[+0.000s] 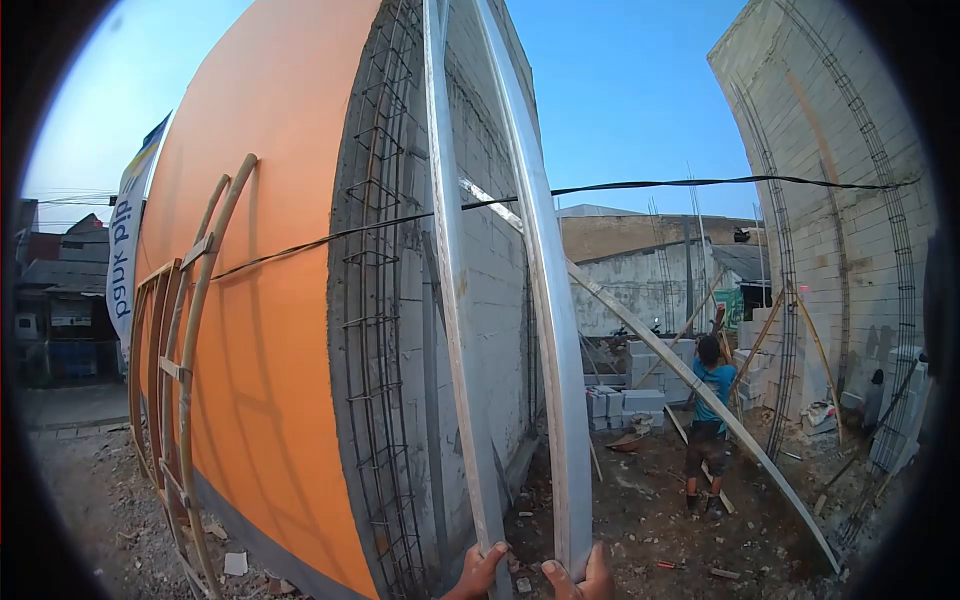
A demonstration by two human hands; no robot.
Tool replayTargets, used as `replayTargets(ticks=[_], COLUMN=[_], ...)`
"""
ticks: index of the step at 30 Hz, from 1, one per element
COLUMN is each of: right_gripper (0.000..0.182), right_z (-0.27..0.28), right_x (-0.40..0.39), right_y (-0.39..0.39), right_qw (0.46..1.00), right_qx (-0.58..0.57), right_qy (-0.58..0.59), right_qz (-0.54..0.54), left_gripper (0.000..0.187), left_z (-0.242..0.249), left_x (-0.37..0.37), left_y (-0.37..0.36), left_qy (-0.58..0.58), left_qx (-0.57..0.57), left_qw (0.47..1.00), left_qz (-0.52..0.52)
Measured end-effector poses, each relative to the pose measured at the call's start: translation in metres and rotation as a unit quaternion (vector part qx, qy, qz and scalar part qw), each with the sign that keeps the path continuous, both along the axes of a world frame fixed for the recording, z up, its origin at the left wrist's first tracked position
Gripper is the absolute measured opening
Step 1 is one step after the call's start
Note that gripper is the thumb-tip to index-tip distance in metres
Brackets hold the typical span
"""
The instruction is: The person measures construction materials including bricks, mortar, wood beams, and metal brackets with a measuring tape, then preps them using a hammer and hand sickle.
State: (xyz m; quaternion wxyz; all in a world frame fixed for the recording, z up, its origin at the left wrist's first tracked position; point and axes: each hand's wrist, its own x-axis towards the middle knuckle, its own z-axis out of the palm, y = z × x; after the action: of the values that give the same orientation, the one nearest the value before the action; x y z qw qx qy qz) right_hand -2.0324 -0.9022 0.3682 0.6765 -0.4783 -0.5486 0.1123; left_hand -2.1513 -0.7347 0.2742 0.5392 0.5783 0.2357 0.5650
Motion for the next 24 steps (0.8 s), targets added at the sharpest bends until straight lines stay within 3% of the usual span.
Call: replayTargets(ticks=[4,6,8,10,14,19,24], right_gripper=[0.061,0.062,0.063,0.067,0.067,0.058,0.055], right_z=[0.003,0.002,0.002,0.009,0.014,0.020,0.019], right_x=[-0.007,-0.014,-0.016,-0.015,-0.024,-0.028,-0.028], right_y=[-0.002,-0.002,-0.007,-0.016,-0.025,-0.022,-0.015], right_qw=[0.999,0.997,0.993,0.993,0.998,0.991,0.993], right_qx=[0.009,0.021,0.030,-0.053,-0.061,-0.053,-0.056], right_qy=[0.030,0.064,0.099,0.079,0.027,0.035,0.023], right_qz=[0.034,0.045,0.056,0.072,0.001,0.115,0.101], left_gripper=[0.040,0.041,0.041,0.042,0.043,0.042,0.041], left_z=[-0.004,-0.003,-0.011,-0.018,-0.010,0.001,-0.003], left_x=[-0.006,-0.011,-0.013,-0.013,-0.010,-0.012,-0.017], left_y=[0.016,0.015,0.020,0.022,0.012,0.003,0.006], left_qy=[-0.015,-0.038,0.000,0.040,0.032,-0.020,0.031], left_qx=[0.017,-0.038,-0.007,0.025,0.039,-0.034,0.007], left_qw=[0.999,0.998,1.000,0.999,0.997,0.998,0.997], left_qz=[0.029,-0.015,-0.010,-0.005,0.052,0.057,0.069])
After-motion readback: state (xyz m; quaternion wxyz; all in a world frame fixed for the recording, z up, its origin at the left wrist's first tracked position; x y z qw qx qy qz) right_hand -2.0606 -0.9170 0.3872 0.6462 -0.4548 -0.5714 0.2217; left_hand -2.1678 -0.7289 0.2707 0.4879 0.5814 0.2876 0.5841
